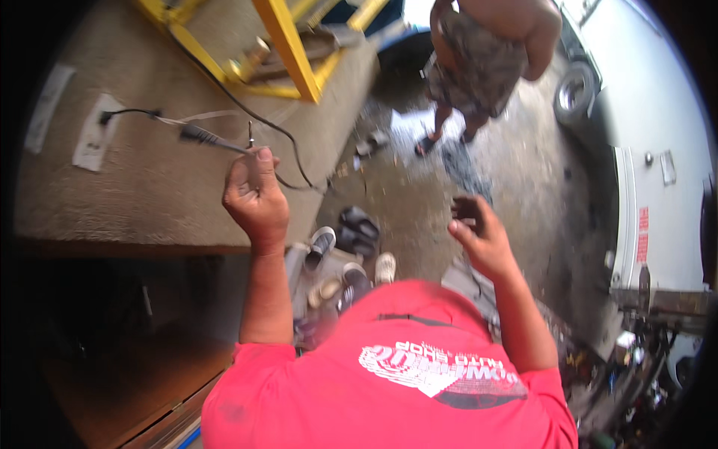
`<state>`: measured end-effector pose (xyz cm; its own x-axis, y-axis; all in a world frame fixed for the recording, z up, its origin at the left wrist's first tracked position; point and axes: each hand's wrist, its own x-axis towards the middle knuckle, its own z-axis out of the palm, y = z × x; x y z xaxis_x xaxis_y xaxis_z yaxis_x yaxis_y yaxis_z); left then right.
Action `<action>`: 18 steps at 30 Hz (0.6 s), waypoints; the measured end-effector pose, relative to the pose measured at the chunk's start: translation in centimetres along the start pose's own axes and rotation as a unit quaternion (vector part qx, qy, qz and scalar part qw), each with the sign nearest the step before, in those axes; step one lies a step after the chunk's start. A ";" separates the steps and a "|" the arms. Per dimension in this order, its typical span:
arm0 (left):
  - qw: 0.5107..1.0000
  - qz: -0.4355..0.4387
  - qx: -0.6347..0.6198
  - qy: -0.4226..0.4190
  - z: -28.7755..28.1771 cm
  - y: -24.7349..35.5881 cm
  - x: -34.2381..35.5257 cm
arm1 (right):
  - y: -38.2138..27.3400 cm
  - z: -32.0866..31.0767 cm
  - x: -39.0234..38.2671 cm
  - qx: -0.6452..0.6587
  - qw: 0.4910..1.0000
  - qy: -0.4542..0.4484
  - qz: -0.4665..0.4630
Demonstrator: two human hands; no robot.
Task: The person uses an angle grinder to smooth a metal rod, then switches to a cordless drill to remove a bolt and drill a hole in the rear bumper of a white truck. Finally, the person opens the truck's rear door and retrieves a cloth from inside.
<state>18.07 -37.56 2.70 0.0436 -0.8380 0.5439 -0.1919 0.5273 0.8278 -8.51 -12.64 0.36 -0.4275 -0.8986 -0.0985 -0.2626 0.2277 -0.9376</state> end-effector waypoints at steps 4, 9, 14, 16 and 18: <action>0.989 0.025 0.066 -0.134 0.7 -1.0 -3.8 | 1.8 -0.2 -1.1 -0.067 0.997 0.001 0.035; 0.966 -0.229 0.027 -0.121 1.4 -11.3 -6.7 | 5.6 1.8 -1.1 -0.102 0.993 -0.035 0.048; 0.912 0.055 0.306 -0.268 0.9 -18.1 -9.5 | 12.3 1.4 -3.8 -0.189 0.978 -0.052 0.075; 0.874 0.079 0.342 -0.337 1.6 -17.8 -9.7 | 17.0 0.7 -5.9 -0.216 0.970 -0.052 0.096; 0.871 0.012 0.312 -0.379 2.1 -13.7 -10.6 | 20.7 0.1 -9.1 -0.200 0.968 -0.064 0.140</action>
<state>18.15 -36.17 -14.70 -0.5829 -0.8040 0.1176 -0.6889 0.5657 0.4531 -9.94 0.21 -18.21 -0.4269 -0.8135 -0.3950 -0.4761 0.5735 -0.6666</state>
